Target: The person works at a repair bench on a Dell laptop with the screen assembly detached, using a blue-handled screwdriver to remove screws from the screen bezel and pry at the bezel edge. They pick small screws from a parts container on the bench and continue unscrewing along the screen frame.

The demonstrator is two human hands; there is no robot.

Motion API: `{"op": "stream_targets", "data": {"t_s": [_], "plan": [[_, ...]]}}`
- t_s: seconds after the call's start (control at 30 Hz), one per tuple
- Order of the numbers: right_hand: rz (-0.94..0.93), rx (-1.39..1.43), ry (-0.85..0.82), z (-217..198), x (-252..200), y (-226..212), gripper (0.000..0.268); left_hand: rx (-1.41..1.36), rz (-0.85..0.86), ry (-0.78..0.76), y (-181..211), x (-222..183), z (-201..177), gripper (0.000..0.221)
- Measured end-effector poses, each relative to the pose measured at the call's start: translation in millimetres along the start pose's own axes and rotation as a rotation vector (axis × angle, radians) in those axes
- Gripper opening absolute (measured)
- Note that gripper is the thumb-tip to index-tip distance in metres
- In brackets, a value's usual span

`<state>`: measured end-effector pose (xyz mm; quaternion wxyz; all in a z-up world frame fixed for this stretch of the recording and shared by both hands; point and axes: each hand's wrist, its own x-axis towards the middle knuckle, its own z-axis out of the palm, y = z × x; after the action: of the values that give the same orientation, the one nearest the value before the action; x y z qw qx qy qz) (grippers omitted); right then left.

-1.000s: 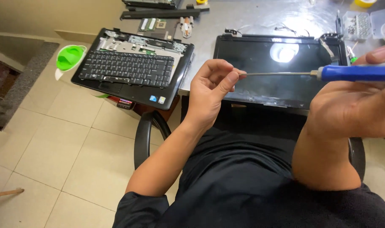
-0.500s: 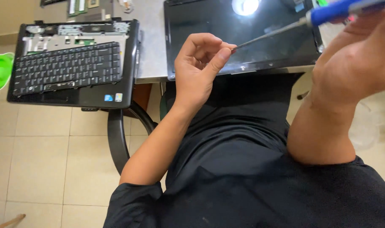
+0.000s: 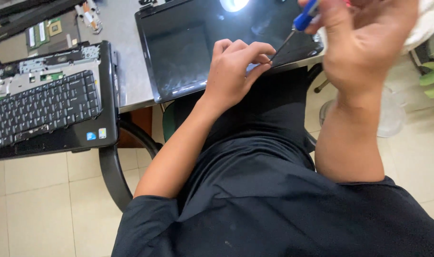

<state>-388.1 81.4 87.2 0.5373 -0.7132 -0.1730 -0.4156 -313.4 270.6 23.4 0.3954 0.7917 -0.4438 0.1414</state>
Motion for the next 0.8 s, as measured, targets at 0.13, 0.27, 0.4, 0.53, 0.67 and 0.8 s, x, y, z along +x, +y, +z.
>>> {"op": "stream_targets", "data": {"t_s": [0.13,0.27,0.4,0.53,0.67,0.8], "plan": [[0.054,-0.039,-0.059,6.5,6.5,7.1,0.018,0.168,0.050,-0.046,-16.3,8.4,16.2,0.031],[0.076,-0.039,-0.099,10.4,11.8,14.4,0.013,0.187,0.024,-0.074,-19.9,7.1,21.9,0.033],[0.043,-0.122,-0.129,15.4,17.0,19.7,0.010,0.164,-0.038,-0.097,-17.2,5.2,19.2,0.031],[0.032,-0.179,-0.139,13.9,16.3,35.0,0.025,0.150,-0.089,-0.107,-16.2,4.0,17.7,0.032],[0.010,-0.127,-0.169,17.4,17.4,41.5,0.023,0.148,-0.101,-0.096,-14.9,4.9,17.0,0.031],[-0.037,-0.161,-0.170,20.6,17.3,57.1,0.031,0.119,-0.127,-0.095,-15.2,5.0,17.5,0.032]]}}
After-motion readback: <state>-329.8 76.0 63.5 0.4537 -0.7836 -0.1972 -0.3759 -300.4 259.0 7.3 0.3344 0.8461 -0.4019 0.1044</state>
